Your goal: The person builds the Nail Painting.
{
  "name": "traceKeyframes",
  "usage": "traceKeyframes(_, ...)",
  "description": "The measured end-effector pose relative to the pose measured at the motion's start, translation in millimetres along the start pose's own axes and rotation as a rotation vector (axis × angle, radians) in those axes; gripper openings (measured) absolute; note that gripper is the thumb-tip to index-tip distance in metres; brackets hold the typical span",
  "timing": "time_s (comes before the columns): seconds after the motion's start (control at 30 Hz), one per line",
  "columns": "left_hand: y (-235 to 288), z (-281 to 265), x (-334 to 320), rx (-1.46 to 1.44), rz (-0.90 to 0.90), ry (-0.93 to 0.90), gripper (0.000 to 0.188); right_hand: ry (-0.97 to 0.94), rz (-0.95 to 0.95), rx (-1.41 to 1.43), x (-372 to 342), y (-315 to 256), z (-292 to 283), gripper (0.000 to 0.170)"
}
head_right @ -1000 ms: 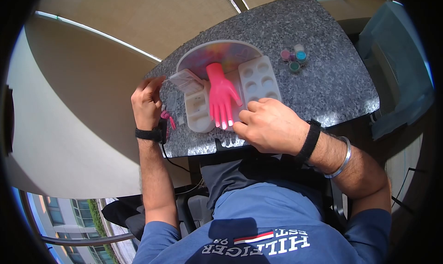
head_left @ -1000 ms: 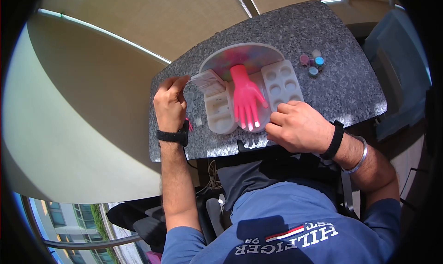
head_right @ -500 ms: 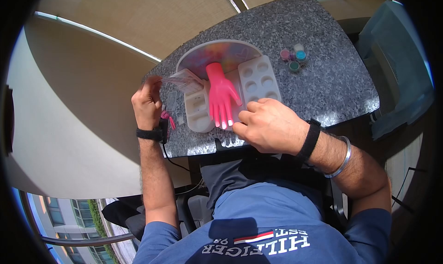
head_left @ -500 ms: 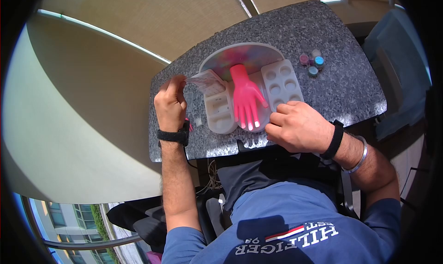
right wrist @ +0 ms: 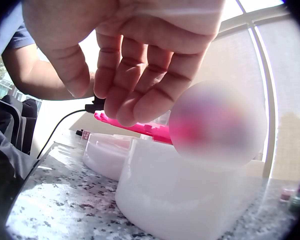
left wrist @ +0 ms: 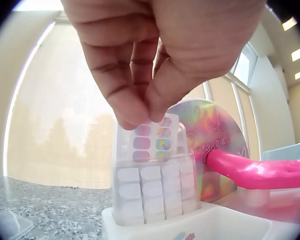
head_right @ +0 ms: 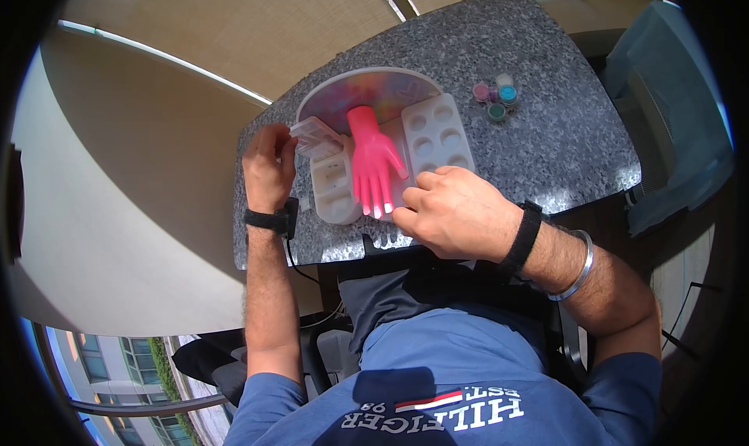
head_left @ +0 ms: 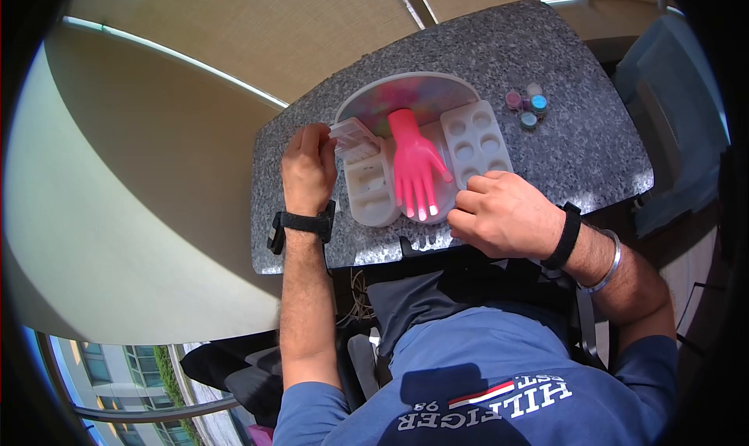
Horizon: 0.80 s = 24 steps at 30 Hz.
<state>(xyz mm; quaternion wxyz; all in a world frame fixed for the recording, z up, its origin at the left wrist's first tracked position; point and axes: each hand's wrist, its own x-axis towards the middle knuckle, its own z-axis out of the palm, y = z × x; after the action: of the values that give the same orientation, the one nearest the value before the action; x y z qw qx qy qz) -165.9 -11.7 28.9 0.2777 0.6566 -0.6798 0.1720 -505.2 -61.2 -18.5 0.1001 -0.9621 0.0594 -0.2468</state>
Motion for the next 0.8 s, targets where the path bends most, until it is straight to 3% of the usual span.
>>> traceKeyframes(0.53, -30.0, -47.8, -25.0, -0.020, -0.290, 0.128, 0.007, 0.006, -0.016, 0.018, 0.7, -1.0, -1.0, 0.012)
traceKeyframes(0.8, -48.5, -40.1, -68.1, -0.120, -0.476, 0.020, 0.010, 0.040, -0.084, 0.020, 1.6, -4.2, -2.6, 0.013)
